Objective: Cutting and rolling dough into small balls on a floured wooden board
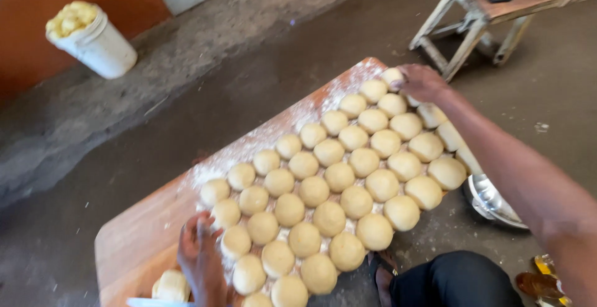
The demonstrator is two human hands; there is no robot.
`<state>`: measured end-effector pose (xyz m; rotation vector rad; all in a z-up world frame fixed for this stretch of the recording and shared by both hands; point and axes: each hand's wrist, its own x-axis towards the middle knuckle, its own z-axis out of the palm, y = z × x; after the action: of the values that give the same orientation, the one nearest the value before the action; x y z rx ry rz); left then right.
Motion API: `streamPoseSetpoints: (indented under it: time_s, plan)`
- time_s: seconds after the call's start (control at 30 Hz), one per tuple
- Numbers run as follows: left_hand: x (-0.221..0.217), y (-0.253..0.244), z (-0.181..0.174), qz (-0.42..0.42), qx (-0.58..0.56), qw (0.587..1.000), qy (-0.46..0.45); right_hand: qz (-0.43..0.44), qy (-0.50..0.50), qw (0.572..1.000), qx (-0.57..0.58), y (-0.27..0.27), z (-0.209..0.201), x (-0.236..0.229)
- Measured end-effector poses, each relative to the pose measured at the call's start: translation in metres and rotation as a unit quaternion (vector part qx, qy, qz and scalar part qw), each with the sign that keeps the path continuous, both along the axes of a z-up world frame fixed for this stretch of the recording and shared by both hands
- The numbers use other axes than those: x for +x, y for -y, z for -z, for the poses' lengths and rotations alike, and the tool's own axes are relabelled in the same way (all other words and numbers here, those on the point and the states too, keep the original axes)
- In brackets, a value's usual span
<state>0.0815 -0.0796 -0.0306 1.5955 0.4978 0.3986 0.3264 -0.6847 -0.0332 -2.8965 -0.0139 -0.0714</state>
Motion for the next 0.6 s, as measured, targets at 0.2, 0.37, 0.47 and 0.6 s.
streamPoseSetpoints:
  time_s: [0.2, 0.37, 0.47, 0.6]
  plan:
    - [-0.002, -0.024, 0.008, -0.023, 0.045, 0.998, 0.040, 0.029, 0.059, 0.996, 0.065, -0.033, -0.016, -0.018]
    - [-0.006, -0.049, 0.006, -0.065, -0.028, 0.997, 0.040, -0.012, 0.226, 0.968, 0.106, -0.088, -0.042, -0.170]
    - [-0.013, -0.058, 0.007, -0.064, -0.053, 0.996, 0.031, 0.019, 0.176, 0.979, 0.102, -0.096, -0.058, -0.268]
    - [-0.026, -0.060, -0.001, -0.015, -0.003, 1.000, 0.002, 0.085, 0.146, 0.968, 0.187, -0.024, 0.007, -0.380]
